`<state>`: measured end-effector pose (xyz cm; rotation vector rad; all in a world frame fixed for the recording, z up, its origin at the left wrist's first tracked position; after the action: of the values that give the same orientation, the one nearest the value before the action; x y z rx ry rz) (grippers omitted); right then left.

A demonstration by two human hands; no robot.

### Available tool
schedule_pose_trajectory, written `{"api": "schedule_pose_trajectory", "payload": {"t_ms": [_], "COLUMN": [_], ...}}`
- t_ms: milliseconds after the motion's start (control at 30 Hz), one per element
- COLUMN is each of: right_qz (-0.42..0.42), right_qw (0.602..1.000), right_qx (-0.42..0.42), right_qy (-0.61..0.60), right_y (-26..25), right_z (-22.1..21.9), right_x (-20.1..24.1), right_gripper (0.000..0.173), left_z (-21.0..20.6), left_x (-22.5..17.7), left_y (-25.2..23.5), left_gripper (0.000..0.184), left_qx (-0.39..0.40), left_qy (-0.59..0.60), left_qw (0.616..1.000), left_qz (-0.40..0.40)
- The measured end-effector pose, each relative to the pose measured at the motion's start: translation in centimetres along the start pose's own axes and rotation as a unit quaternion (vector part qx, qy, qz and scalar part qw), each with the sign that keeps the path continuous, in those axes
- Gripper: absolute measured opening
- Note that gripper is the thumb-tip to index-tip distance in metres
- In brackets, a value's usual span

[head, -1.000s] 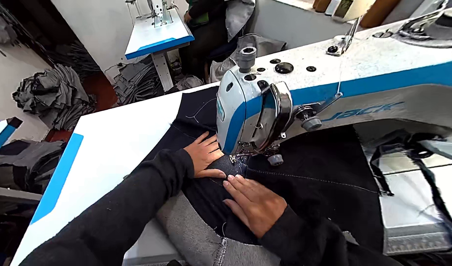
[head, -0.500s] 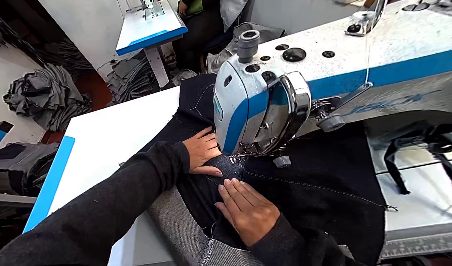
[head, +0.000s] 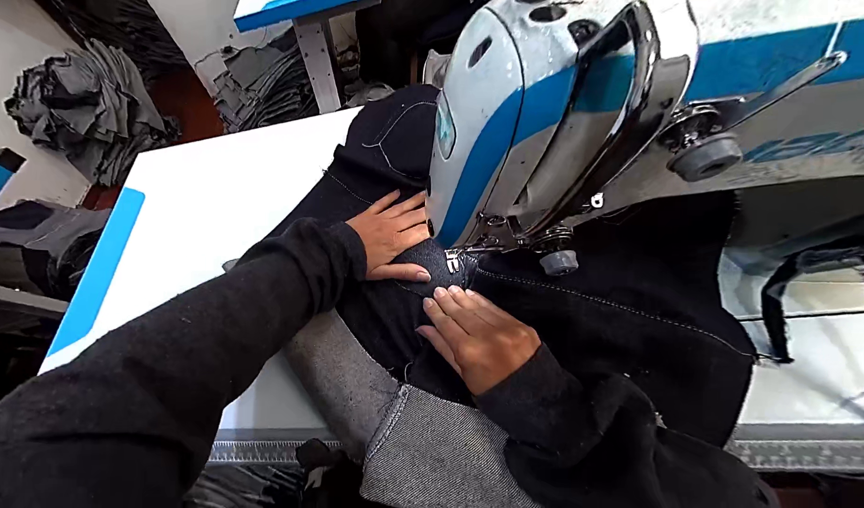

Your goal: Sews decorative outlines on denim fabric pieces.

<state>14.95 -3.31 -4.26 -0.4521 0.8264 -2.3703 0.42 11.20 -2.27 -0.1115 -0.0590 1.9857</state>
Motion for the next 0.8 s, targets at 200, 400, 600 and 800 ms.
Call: {"api": "schedule_pose_trajectory", "payload": {"t_ms": [200,400,600,800], "right_qz": [0.087,0.205,0.043,-0.141], "right_qw": [0.992,0.926,0.987,0.973], "right_qx": [0.016,0.197,0.153,0.171], "right_qy": [-0.095,-0.248,-0.038,-0.058], "right_y": [0.0,-2.7,-2.7,-2.4], "right_z": [0.4,0.2,7.6,-2.5], "right_x": [-4.5,-12.6,-3.2,5.8], "right_gripper": [0.032,0.031,0.029,0.080], "left_z": [-0.1,-1.2,3.7,1.6], "left_x": [-1.8,-7.7,-5.1,0.2], "left_y": [1.6,3.3,3.8,2.2], "left_gripper": [0.082,0.094,0.059,0.048], "left_qx": [-0.019,-0.039,0.035,0.002], "left_qy": [-0.002,-0.025,0.042,0.003], "left_qw": [0.988,0.906,0.949,0.970], "left_qz": [0.155,0.420,0.311,-0.245]}}
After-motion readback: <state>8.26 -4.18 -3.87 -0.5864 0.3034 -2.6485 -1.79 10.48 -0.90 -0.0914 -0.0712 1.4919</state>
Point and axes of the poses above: each hand's wrist, its own y-axis away from the middle knuckle, its own z-axis out of the back of the hand, x = y × z, the point moved 4 cm from there along -y, towards the middle knuckle, and after that the axes turned 1 degree about -y, right-handed, at the moved point
